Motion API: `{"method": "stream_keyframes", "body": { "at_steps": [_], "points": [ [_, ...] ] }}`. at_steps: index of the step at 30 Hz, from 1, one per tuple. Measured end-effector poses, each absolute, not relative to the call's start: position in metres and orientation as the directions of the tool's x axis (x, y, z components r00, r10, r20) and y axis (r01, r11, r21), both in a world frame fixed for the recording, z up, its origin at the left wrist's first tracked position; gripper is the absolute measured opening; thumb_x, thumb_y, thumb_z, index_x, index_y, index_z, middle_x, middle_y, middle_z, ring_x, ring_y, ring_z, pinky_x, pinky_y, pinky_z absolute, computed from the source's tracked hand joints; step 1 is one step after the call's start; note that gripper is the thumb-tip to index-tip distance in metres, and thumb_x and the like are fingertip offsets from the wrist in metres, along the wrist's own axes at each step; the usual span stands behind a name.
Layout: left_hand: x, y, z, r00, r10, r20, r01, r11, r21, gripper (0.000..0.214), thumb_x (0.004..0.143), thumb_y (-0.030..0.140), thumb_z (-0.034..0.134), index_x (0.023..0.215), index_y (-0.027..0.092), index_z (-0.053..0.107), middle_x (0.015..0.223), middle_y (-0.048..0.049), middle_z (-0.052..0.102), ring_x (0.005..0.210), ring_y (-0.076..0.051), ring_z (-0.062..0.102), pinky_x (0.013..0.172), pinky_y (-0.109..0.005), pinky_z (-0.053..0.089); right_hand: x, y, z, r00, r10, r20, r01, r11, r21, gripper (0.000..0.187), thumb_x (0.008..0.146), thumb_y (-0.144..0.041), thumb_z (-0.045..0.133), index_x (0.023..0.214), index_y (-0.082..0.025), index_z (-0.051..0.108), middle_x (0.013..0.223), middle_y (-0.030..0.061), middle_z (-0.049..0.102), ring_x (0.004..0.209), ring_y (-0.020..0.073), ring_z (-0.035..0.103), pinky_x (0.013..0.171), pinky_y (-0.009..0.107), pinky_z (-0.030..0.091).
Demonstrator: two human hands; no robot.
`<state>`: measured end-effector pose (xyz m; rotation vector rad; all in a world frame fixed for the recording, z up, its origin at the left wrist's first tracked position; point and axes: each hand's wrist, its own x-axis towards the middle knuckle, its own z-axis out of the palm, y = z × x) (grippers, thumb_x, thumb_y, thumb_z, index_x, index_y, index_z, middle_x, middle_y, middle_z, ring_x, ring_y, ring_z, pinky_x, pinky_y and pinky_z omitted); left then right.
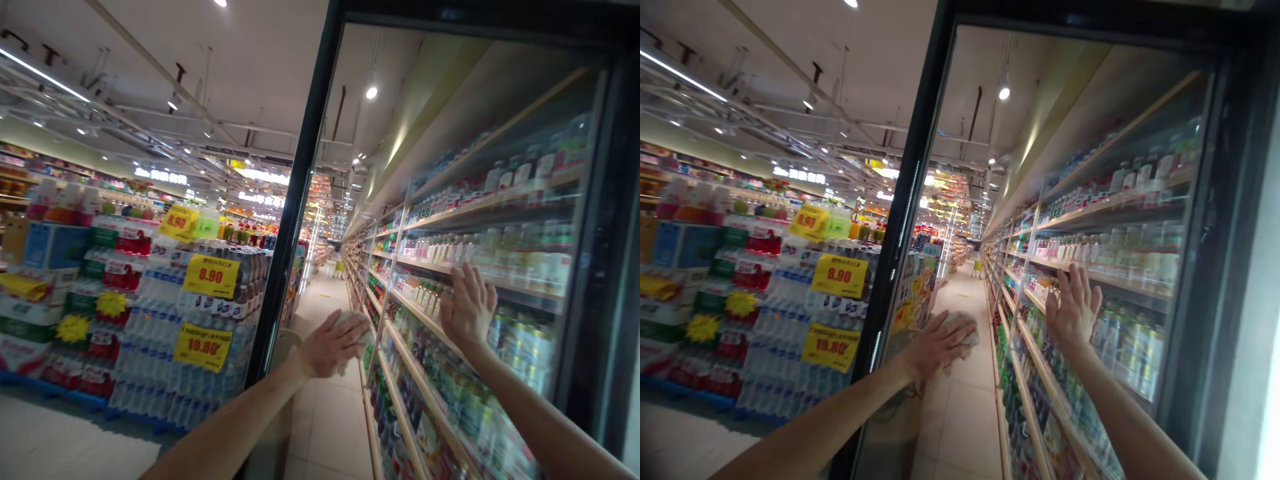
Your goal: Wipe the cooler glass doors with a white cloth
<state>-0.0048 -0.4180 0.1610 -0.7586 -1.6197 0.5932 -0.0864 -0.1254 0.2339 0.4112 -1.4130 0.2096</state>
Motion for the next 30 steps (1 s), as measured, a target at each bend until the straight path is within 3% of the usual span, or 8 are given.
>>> {"method": "stream_keyframes", "body": {
  "at_steps": [6, 11, 14, 19, 21, 26, 28, 30],
  "points": [
    [-0.009, -0.414, 0.217, -0.043, 0.374, 0.926, 0.024, 0.927, -0.373, 0.044, 0.086, 0.029, 0.048, 0.129, 0.023, 0.045, 0.146, -0.0084, 0.035, 0.140, -0.028, 0.016, 0.111, -0.051, 0.016, -0.087, -0.125, 0.234, 0.170, -0.089, 0.981, -0.375, 0.915, 0.148, 0.053, 0.087, -0.034, 0.038, 0.137, -0.018, 0.039, 0.141, 0.0150, 0.041, 0.133, 0.0282, 0.035, 0.106, 0.051, 0.023],
    [-0.014, -0.392, 0.188, -0.044, 0.637, 0.770, 0.089, 0.770, -0.632, 0.047, 0.089, 0.030, 0.042, 0.135, 0.028, 0.038, 0.146, -0.0024, 0.035, 0.139, -0.023, 0.018, 0.113, -0.048, 0.013, -0.086, -0.125, 0.234, 0.160, -0.094, 0.983, -0.382, 0.912, 0.150, 0.054, 0.087, -0.034, 0.039, 0.139, -0.019, 0.036, 0.142, 0.0146, 0.039, 0.133, 0.0276, 0.033, 0.107, 0.051, 0.023],
    [-0.012, -0.401, 0.199, -0.021, 0.661, 0.750, 0.090, 0.748, -0.657, 0.045, 0.090, 0.027, 0.040, 0.134, 0.027, 0.038, 0.143, -0.0014, 0.040, 0.138, -0.020, 0.022, 0.114, -0.045, 0.013, -0.086, -0.124, 0.234, 0.179, -0.102, 0.979, -0.382, 0.909, 0.165, 0.053, 0.087, -0.034, 0.039, 0.138, -0.018, 0.037, 0.142, 0.0152, 0.040, 0.133, 0.0276, 0.033, 0.107, 0.050, 0.023],
    [-0.009, -0.418, 0.257, 0.014, 0.244, 0.970, 0.064, 0.968, -0.244, 0.051, 0.089, 0.024, 0.038, 0.139, 0.013, 0.031, 0.140, -0.0111, 0.043, 0.137, -0.022, 0.025, 0.113, -0.044, 0.018, -0.084, -0.124, 0.235, 0.142, -0.090, 0.986, -0.379, 0.915, 0.139, 0.053, 0.086, -0.034, 0.039, 0.137, -0.018, 0.038, 0.142, 0.0154, 0.040, 0.133, 0.0278, 0.033, 0.106, 0.050, 0.023],
    [-0.011, -0.405, 0.255, -0.019, 0.295, 0.955, 0.077, 0.953, -0.293, 0.050, 0.090, 0.024, 0.037, 0.138, 0.015, 0.033, 0.142, -0.0097, 0.041, 0.138, -0.024, 0.024, 0.113, -0.046, 0.018, -0.084, -0.124, 0.235, 0.120, -0.082, 0.989, -0.385, 0.915, 0.123, 0.053, 0.086, -0.034, 0.038, 0.137, -0.019, 0.038, 0.142, 0.0151, 0.040, 0.133, 0.0284, 0.033, 0.106, 0.051, 0.023],
    [-0.018, -0.367, 0.216, -0.107, 0.717, 0.689, 0.175, 0.696, -0.696, 0.045, 0.091, 0.030, 0.035, 0.136, 0.023, 0.038, 0.147, -0.0023, 0.034, 0.139, -0.022, 0.021, 0.114, -0.045, 0.017, -0.084, -0.124, 0.235, 0.116, -0.085, 0.990, -0.388, 0.913, 0.124, 0.053, 0.085, -0.033, 0.038, 0.137, -0.018, 0.039, 0.142, 0.0153, 0.040, 0.133, 0.0292, 0.034, 0.106, 0.051, 0.023],
    [-0.018, -0.375, 0.225, -0.128, 0.707, 0.696, 0.173, 0.706, -0.686, 0.045, 0.091, 0.028, 0.035, 0.136, 0.027, 0.036, 0.147, -0.0002, 0.033, 0.139, -0.020, 0.021, 0.113, -0.044, 0.018, -0.084, -0.124, 0.236, 0.111, -0.080, 0.991, -0.386, 0.915, 0.117, 0.053, 0.086, -0.034, 0.038, 0.136, -0.017, 0.040, 0.141, 0.0153, 0.040, 0.132, 0.0289, 0.034, 0.106, 0.051, 0.023],
    [-0.014, -0.393, 0.248, -0.133, 0.535, 0.834, 0.120, 0.844, -0.522, 0.047, 0.090, 0.027, 0.037, 0.137, 0.028, 0.034, 0.147, -0.0021, 0.032, 0.139, -0.022, 0.020, 0.113, -0.048, 0.018, -0.085, -0.124, 0.236, 0.114, -0.077, 0.991, -0.383, 0.917, 0.115, 0.052, 0.086, -0.034, 0.037, 0.134, -0.017, 0.042, 0.141, 0.0151, 0.041, 0.132, 0.0282, 0.034, 0.106, 0.050, 0.023]
  ]
}}
